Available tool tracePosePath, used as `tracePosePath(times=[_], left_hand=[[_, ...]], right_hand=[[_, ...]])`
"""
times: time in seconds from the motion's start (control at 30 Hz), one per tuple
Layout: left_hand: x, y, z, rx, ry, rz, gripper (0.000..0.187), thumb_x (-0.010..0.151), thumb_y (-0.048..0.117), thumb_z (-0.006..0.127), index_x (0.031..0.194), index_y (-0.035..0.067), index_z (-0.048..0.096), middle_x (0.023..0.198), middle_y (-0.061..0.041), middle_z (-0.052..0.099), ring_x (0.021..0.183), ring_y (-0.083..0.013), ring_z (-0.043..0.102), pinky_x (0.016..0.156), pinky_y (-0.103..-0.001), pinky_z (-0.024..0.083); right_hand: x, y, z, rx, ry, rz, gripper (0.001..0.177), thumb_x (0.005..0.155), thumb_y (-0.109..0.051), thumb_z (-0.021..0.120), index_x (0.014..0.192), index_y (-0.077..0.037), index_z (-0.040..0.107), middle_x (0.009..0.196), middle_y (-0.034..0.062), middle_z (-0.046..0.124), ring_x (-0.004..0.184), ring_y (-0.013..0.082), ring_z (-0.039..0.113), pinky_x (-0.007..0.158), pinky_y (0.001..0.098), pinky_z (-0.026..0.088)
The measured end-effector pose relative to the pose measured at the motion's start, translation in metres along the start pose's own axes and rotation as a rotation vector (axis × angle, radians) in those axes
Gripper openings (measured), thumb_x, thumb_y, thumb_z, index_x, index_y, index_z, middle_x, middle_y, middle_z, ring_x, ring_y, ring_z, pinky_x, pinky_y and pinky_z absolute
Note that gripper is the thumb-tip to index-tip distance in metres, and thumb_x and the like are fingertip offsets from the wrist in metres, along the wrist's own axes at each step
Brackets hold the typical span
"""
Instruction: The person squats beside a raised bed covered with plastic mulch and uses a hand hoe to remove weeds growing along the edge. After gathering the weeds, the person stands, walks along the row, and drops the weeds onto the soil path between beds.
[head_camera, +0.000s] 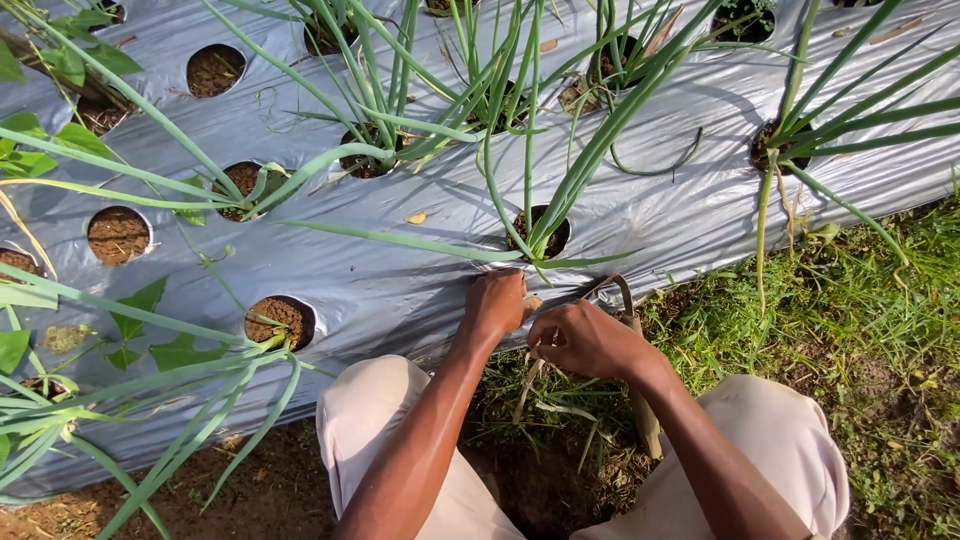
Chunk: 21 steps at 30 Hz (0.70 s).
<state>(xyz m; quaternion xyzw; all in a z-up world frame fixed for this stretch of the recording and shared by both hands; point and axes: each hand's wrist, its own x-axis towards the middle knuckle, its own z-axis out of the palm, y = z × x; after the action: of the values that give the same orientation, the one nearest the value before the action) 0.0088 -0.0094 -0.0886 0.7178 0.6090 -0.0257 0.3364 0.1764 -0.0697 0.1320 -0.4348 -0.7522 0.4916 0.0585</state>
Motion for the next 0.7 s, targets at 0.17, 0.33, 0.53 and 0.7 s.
tracePosePath(times=[0.17, 0.33, 0.53, 0.7], left_hand=[[0.021, -0.015, 0.019, 0.000, 0.014, 0.028, 0.013, 0.084, 0.019, 0.071, 0.088, 0.006, 0.069, 0.088, -0.018, 0.074, 0.093, -0.0448, 0.074, 0.079, -0.054, 0.059], [-0.010, 0.016, -0.026, 0.029, 0.017, 0.029, 0.011, 0.085, 0.016, 0.069, 0.087, 0.005, 0.070, 0.088, -0.019, 0.074, 0.093, -0.0456, 0.074, 0.079, -0.054, 0.060], [-0.022, 0.031, -0.038, 0.051, 0.035, 0.011, 0.011, 0.086, 0.008, 0.063, 0.085, 0.002, 0.072, 0.087, -0.022, 0.074, 0.093, -0.0486, 0.073, 0.079, -0.055, 0.059], [-0.028, 0.037, -0.041, 0.026, 0.031, -0.022, 0.016, 0.087, 0.008, 0.060, 0.089, -0.001, 0.073, 0.086, -0.023, 0.074, 0.092, -0.0490, 0.073, 0.079, -0.057, 0.059]], right_hand=[[-0.002, -0.005, -0.006, 0.057, 0.056, -0.019, 0.015, 0.088, -0.018, 0.074, 0.095, -0.005, 0.077, 0.080, 0.0148, 0.079, 0.063, 0.0257, 0.073, 0.060, 0.0363, 0.057], [-0.008, -0.008, -0.011, 0.045, 0.092, 0.002, 0.014, 0.088, -0.018, 0.074, 0.091, -0.004, 0.077, 0.078, 0.0151, 0.078, 0.062, 0.0264, 0.072, 0.061, 0.0356, 0.057], [-0.018, 0.002, -0.011, 0.068, 0.115, 0.036, 0.012, 0.089, -0.013, 0.072, 0.082, -0.003, 0.076, 0.071, 0.0144, 0.075, 0.058, 0.0256, 0.068, 0.064, 0.0345, 0.056], [-0.043, 0.044, -0.016, 0.182, 0.288, 0.085, 0.016, 0.080, -0.021, 0.081, 0.084, -0.007, 0.074, 0.068, 0.0118, 0.073, 0.061, 0.0249, 0.068, 0.061, 0.0380, 0.055]])
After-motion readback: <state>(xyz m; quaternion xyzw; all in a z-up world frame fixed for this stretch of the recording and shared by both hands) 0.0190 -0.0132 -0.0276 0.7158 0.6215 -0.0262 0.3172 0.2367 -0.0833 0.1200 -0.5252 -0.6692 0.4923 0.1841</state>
